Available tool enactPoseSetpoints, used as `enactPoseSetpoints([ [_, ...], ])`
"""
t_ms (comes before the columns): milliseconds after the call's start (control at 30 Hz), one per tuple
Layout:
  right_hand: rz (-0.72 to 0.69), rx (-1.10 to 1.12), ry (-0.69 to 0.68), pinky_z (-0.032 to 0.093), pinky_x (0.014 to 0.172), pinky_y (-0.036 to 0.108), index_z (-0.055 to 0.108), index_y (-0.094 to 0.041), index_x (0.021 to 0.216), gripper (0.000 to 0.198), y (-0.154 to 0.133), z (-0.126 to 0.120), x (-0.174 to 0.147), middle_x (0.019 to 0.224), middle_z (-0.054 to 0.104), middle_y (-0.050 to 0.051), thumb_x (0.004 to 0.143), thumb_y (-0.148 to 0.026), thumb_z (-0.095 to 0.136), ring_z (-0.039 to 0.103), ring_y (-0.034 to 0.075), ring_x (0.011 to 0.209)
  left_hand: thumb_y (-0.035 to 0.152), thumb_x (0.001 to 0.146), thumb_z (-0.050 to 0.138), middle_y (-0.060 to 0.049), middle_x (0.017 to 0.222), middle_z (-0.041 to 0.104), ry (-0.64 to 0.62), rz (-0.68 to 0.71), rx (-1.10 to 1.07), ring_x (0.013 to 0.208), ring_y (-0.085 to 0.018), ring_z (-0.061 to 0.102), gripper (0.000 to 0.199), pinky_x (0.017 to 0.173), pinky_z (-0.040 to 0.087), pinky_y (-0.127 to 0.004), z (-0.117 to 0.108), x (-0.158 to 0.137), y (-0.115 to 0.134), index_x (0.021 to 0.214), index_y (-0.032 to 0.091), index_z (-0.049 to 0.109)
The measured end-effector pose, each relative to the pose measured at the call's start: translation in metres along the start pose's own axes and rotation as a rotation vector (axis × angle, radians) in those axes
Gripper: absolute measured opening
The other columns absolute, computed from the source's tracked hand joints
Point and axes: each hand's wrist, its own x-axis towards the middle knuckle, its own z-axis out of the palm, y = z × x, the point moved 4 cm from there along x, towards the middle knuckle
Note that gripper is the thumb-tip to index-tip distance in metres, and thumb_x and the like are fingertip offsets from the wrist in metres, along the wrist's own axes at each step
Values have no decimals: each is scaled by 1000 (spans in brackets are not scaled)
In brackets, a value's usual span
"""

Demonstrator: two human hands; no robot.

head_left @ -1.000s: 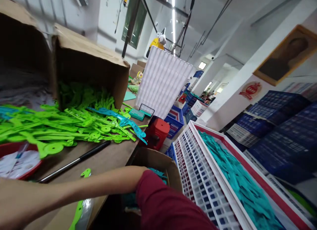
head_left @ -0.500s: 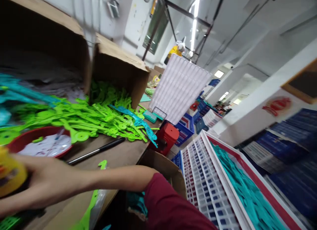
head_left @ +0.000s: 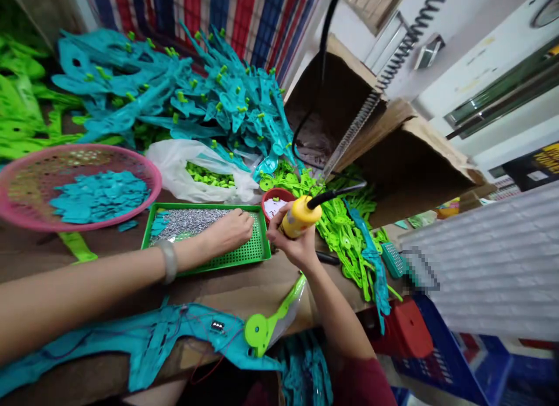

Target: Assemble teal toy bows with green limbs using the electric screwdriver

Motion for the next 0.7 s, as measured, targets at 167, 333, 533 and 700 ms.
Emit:
enactPoseSetpoints([
  [167,-145,-6,252,48,53,25,48,-23,95,36,34,0,26,65,56,-7,79,-41,75,57,11,53,6,83,58,-16,93,73,-31,-73,87,94,-28,65,17,85,47,-42,-29,-20,25,88,11,74],
  [333,-213,53,340,47,49,25,47,-23,98,31,65,6,44,57,54,-10,85,-41,68,54,10,44,39,89,57,-13,116,71,195,-84,-47,117,-34,56,34,102,37,-50,-66,-84,131,106,17,77],
  [533,-250,133,375,45,45,24,44,-25,106,33,85,5,52,55,53,-12,87,-42,64,52,10,40,31,95,53,-3,123,67,315,-94,-162,118,-24,51,28,105,30,-42,-52,-93,196,113,23,72],
  [700,-251,145,376,47,45,25,45,-25,104,31,90,5,55,56,51,-12,86,-42,64,50,10,40,24,95,49,-6,120,69,397,-148,-206,116,-25,55,29,116,21,-49,-48,-95,185,111,17,73],
])
